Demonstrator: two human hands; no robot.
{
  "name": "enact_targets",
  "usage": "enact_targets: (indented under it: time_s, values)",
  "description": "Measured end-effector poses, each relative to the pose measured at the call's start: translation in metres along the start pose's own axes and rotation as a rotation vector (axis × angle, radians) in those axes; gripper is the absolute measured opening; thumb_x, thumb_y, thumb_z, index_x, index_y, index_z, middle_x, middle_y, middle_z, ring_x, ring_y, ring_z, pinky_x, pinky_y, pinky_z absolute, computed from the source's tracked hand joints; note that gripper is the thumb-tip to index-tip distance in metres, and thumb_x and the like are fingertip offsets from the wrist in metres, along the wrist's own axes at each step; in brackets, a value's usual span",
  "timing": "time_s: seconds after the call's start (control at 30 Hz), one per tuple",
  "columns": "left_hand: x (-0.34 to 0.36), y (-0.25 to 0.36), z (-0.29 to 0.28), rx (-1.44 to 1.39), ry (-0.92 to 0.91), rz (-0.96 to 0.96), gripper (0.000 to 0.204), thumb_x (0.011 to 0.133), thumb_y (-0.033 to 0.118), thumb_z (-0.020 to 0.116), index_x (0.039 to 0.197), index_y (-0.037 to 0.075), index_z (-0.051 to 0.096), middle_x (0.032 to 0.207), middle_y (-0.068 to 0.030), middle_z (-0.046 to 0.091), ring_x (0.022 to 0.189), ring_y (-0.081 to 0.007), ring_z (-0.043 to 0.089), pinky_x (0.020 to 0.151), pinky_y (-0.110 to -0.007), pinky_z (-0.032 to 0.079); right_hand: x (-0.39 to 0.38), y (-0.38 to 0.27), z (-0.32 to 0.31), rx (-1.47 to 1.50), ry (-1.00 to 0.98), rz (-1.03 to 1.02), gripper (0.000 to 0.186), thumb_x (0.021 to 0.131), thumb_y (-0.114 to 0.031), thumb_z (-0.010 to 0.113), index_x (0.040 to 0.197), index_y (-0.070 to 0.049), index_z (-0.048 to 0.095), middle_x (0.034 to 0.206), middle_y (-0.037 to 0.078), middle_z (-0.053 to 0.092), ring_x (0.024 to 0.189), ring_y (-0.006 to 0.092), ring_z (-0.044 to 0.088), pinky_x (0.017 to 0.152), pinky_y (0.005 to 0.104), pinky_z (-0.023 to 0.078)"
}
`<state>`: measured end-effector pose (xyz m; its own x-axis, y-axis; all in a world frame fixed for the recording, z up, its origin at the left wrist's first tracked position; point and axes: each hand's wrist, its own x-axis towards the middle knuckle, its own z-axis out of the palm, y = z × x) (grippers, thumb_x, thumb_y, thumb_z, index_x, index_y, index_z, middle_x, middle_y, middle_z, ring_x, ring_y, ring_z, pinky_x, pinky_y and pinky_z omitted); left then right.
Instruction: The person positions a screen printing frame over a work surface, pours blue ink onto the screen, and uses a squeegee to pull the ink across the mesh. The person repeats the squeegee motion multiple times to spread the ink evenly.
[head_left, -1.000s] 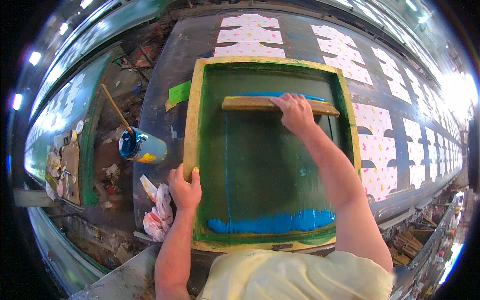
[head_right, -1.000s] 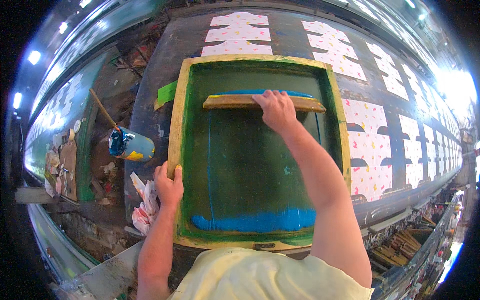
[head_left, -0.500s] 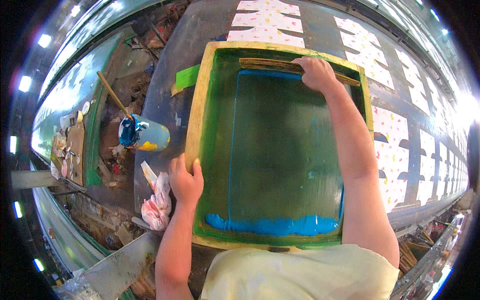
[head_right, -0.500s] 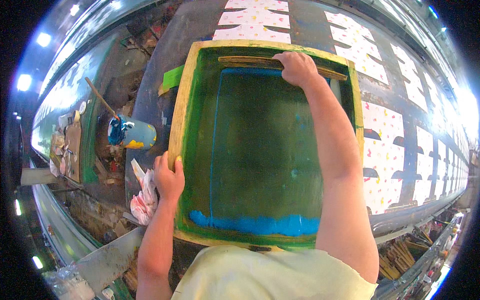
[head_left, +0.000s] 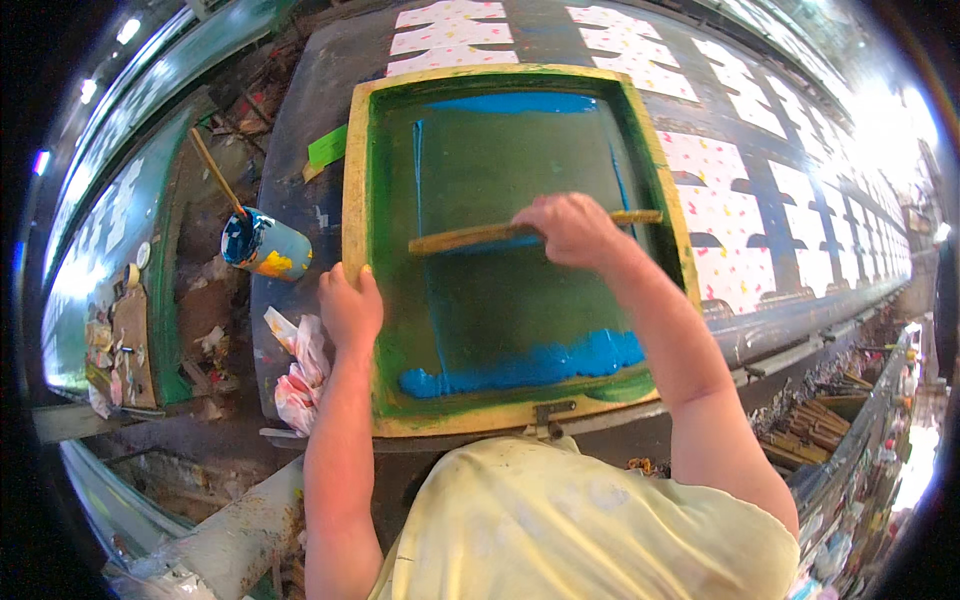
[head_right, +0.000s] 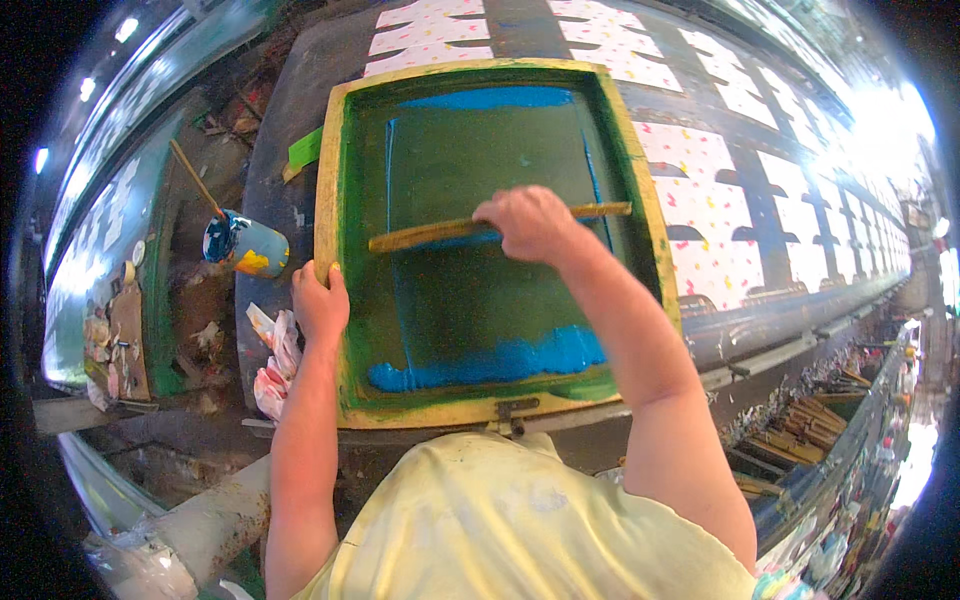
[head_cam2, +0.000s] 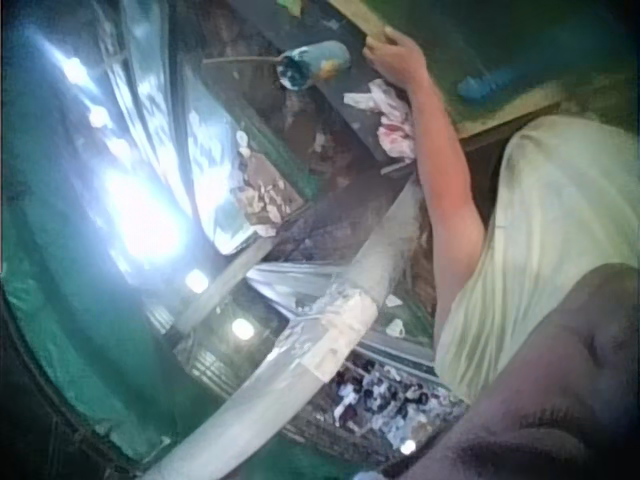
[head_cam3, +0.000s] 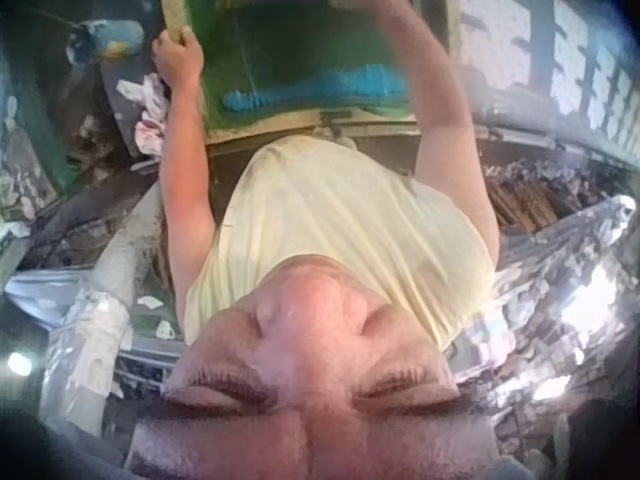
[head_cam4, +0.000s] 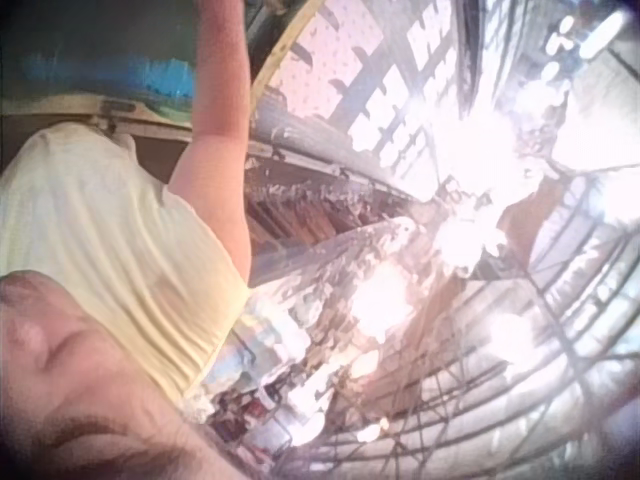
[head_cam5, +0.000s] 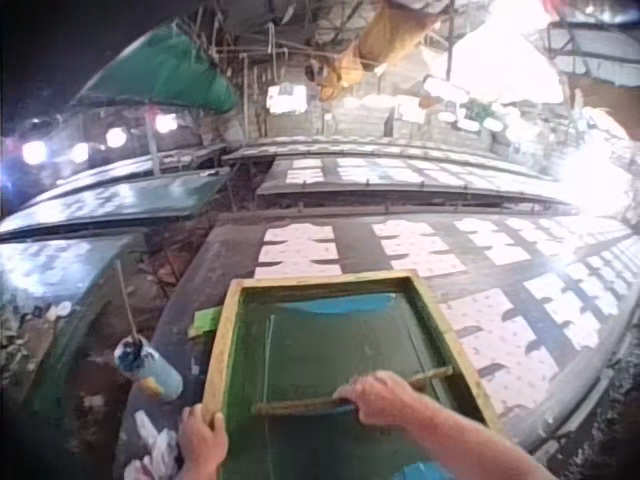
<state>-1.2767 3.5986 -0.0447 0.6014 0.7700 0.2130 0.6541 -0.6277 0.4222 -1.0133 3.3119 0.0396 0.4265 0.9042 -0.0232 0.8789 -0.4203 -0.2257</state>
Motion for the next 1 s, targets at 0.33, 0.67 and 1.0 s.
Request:
enact_targets:
  time_s: [0.33, 0.67, 1.0]
  values:
    - [-0.002, -0.001, -0.005, -0.052, -0.027, -0.017, 0.057, 0.105, 0.042, 0.073, 0.137, -0.004, 0.069, 0.135, -0.0279, 0.069, 0.128, -0.0480, 0.066, 0.110, -0.055, 0.054, -0.178, -0.133, 0.026, -0.029, -0.014, 0.028, 0.042, 0.086, -0.007, 0.074, 0.126, -0.017, 0.082, 0.112, 0.009, 0.080, 0.109, 0.0307, 0.077, 0.098, 0.0470, 0.058]
    - [0.002, 0.003, -0.006, 0.133, -0.117, -0.127, 0.065, 0.103, 0.057, 0.075, 0.128, -0.003, 0.074, 0.131, -0.0294, 0.072, 0.125, -0.0490, 0.070, 0.106, -0.060, 0.057, -0.223, -0.143, 0.039, 0.121, 0.159, -0.050, 0.053, 0.096, -0.051, 0.081, 0.129, -0.011, 0.081, 0.123, 0.012, 0.074, 0.118, 0.0356, 0.069, 0.104, 0.0502, 0.055]
    - [0.009, -0.007, 0.009, 0.182, -0.064, -0.150, 0.060, 0.101, 0.057, 0.077, 0.121, 0.000, 0.077, 0.125, -0.0269, 0.073, 0.119, -0.0479, 0.072, 0.101, -0.059, 0.057, -0.273, 0.014, 0.022, 0.248, 0.540, 0.181, 0.037, 0.084, -0.011, 0.091, 0.120, -0.010, 0.081, 0.133, 0.014, 0.075, 0.129, 0.0392, 0.067, 0.115, 0.0537, 0.051]
